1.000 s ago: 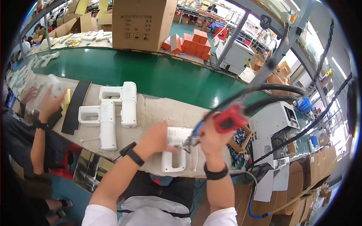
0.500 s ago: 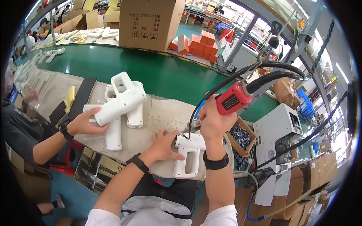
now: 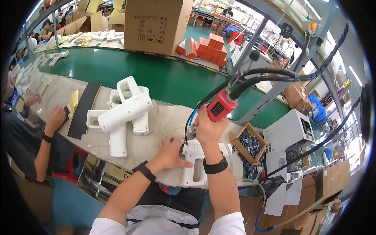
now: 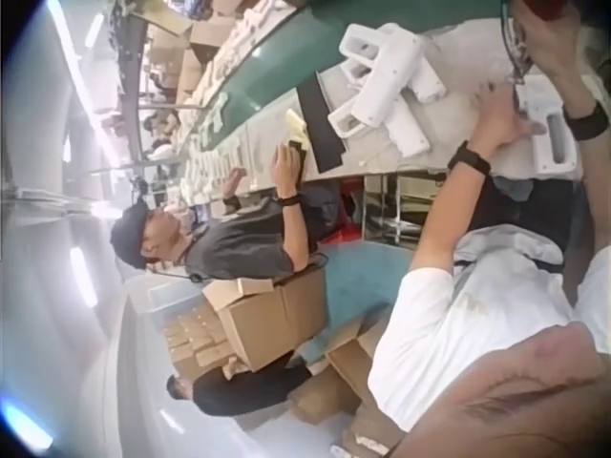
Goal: The person picks up a white plastic housing, positions it on the workbench, and drives screws into it using a pneumatic screwdriver. They then set the assembly aside, pick up another housing, and repeat the process.
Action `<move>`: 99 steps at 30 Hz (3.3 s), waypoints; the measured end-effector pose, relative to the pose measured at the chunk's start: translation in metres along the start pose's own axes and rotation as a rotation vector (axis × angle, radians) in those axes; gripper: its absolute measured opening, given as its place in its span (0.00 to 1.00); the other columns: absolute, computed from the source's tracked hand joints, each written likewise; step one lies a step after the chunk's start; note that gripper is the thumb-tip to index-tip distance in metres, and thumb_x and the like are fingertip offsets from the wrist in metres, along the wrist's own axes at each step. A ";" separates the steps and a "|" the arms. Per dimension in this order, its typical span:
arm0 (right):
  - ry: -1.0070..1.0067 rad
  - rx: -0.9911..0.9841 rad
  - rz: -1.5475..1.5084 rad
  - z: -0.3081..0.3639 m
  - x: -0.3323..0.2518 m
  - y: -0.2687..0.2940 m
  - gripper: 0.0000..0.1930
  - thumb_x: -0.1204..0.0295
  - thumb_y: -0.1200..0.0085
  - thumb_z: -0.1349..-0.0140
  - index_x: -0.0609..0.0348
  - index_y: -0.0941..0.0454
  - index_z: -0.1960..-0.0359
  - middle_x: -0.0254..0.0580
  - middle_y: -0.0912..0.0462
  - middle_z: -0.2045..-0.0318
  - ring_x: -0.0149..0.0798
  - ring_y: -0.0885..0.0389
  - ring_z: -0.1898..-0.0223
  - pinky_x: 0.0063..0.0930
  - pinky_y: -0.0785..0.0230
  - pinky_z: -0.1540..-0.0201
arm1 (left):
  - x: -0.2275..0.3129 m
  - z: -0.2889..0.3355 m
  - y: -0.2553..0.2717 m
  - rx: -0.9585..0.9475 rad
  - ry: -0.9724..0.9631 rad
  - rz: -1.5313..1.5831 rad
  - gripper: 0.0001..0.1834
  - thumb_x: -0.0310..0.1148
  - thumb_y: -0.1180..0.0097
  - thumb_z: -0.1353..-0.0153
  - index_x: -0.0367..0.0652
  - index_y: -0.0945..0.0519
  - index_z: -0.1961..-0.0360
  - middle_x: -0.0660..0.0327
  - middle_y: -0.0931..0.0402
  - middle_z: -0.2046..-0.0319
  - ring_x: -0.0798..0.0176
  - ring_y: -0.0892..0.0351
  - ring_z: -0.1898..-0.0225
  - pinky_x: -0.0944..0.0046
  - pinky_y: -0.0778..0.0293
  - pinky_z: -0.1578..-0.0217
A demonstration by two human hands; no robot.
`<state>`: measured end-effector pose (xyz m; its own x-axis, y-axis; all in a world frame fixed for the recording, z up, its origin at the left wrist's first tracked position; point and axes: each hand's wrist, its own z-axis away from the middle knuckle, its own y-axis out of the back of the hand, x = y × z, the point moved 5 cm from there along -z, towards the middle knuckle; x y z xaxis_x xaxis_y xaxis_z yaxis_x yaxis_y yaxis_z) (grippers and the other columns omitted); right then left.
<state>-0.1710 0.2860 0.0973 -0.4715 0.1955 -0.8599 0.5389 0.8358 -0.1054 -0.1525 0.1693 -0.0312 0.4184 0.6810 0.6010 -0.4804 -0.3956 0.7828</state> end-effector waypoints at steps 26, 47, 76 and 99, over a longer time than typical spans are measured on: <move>-0.010 -0.031 0.064 0.023 -0.016 0.008 0.04 0.78 0.48 0.40 0.64 0.26 0.72 0.33 0.27 0.85 0.25 0.30 0.87 0.19 0.38 0.82 | -0.002 -0.004 -0.022 0.115 0.068 -0.041 0.60 0.72 0.40 0.62 0.47 0.43 0.32 0.51 0.38 0.37 0.39 0.56 0.32 0.31 0.71 0.37; -0.018 -0.037 0.035 0.025 -0.019 0.032 0.02 0.80 0.48 0.43 0.65 0.28 0.70 0.35 0.26 0.85 0.26 0.29 0.86 0.19 0.37 0.83 | 0.016 0.007 -0.021 0.168 0.057 0.041 0.56 0.63 0.36 0.59 0.40 0.42 0.35 0.47 0.37 0.40 0.41 0.49 0.35 0.29 0.63 0.39; -0.014 0.053 0.054 0.032 -0.026 0.065 0.02 0.81 0.51 0.42 0.65 0.30 0.72 0.34 0.28 0.87 0.27 0.30 0.87 0.19 0.38 0.83 | -0.006 -0.032 -0.006 0.493 0.067 -0.055 0.47 0.49 0.36 0.51 0.45 0.44 0.34 0.47 0.43 0.40 0.45 0.45 0.37 0.27 0.51 0.44; -0.033 -0.118 -0.033 0.052 -0.034 0.010 0.03 0.80 0.50 0.43 0.69 0.30 0.69 0.39 0.25 0.83 0.28 0.29 0.86 0.21 0.37 0.83 | -0.022 -0.036 -0.015 0.498 0.063 -0.062 0.43 0.43 0.38 0.49 0.46 0.44 0.34 0.46 0.42 0.41 0.42 0.40 0.40 0.27 0.43 0.47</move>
<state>-0.1132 0.2606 0.0993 -0.4629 0.1517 -0.8733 0.4366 0.8964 -0.0757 -0.1824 0.1823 -0.0620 0.3799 0.7422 0.5521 -0.0236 -0.5889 0.8079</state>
